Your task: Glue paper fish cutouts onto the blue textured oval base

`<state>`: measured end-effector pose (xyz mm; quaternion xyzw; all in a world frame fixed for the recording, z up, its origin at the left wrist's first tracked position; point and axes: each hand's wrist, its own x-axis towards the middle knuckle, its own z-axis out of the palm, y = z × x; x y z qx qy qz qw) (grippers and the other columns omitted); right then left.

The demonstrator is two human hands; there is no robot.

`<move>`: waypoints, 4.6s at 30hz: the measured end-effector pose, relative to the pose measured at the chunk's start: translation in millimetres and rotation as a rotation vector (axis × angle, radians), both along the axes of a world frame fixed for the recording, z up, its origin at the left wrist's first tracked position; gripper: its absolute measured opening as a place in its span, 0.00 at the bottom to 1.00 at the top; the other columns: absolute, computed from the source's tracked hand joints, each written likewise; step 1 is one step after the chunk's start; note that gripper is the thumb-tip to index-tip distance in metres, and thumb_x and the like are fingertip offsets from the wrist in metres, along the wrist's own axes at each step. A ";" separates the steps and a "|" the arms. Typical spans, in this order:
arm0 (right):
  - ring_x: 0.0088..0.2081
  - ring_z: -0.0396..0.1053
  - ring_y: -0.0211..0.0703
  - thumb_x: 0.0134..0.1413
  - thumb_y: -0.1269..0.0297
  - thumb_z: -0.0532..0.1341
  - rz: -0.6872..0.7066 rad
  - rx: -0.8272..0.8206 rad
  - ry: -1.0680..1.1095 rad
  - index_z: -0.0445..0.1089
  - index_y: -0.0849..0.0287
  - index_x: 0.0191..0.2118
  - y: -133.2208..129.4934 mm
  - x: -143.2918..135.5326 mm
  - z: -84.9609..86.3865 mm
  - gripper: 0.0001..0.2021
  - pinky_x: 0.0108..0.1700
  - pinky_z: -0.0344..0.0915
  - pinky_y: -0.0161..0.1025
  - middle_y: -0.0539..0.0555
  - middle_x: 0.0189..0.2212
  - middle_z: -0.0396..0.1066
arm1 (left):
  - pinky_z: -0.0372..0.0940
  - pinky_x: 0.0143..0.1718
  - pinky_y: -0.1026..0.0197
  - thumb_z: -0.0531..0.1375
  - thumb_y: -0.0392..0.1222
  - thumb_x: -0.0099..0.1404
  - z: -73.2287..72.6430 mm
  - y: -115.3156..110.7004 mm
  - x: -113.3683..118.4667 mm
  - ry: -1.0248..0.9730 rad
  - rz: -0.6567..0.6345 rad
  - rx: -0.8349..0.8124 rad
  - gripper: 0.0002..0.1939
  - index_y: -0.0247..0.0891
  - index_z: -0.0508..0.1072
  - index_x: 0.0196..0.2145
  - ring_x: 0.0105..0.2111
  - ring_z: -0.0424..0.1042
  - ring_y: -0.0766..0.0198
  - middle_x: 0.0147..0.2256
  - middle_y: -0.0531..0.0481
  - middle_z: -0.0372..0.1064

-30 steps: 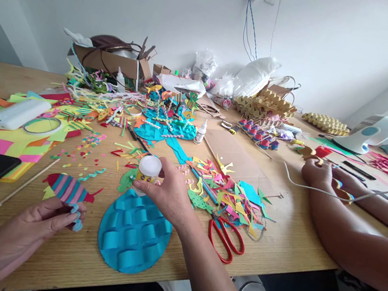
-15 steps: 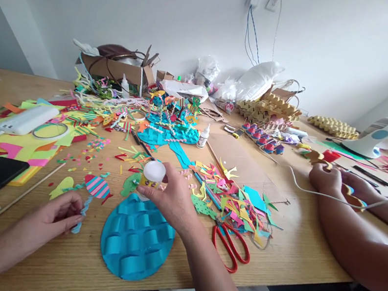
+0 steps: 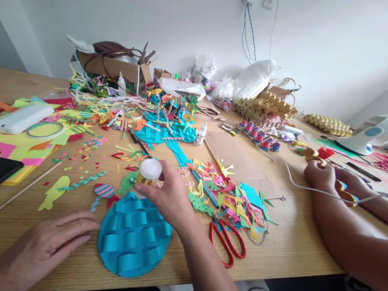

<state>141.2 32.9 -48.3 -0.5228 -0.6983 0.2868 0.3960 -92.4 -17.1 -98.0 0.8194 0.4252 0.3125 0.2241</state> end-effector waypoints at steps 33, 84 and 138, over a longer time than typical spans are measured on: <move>0.32 0.63 0.40 0.39 0.58 0.66 -0.052 0.014 -0.078 0.64 0.59 0.35 -0.6 -5.0 7.8 0.17 0.31 0.57 0.34 0.49 0.28 0.67 | 0.50 0.54 0.40 0.56 0.44 0.60 -6.9 -10.2 37.6 0.200 -0.094 0.328 0.07 0.43 0.73 0.34 0.53 0.53 0.48 0.49 0.46 0.60; 0.29 0.62 0.40 0.41 0.52 0.63 -0.038 0.050 -0.077 0.63 0.58 0.27 1.2 -8.4 5.7 0.15 0.30 0.55 0.34 0.47 0.23 0.65 | 0.39 0.57 0.46 0.54 0.54 0.61 -26.3 -4.7 40.0 0.163 -0.019 0.460 0.14 0.44 0.73 0.31 0.52 0.58 0.52 0.44 0.47 0.68; 0.28 0.61 0.38 0.39 0.57 0.67 -0.033 0.035 -0.098 0.63 0.58 0.30 0.6 -9.5 8.5 0.15 0.29 0.54 0.33 0.46 0.26 0.65 | 0.40 0.57 0.44 0.53 0.55 0.61 -29.5 -2.5 38.9 0.196 -0.031 0.489 0.15 0.42 0.73 0.31 0.53 0.56 0.50 0.45 0.46 0.66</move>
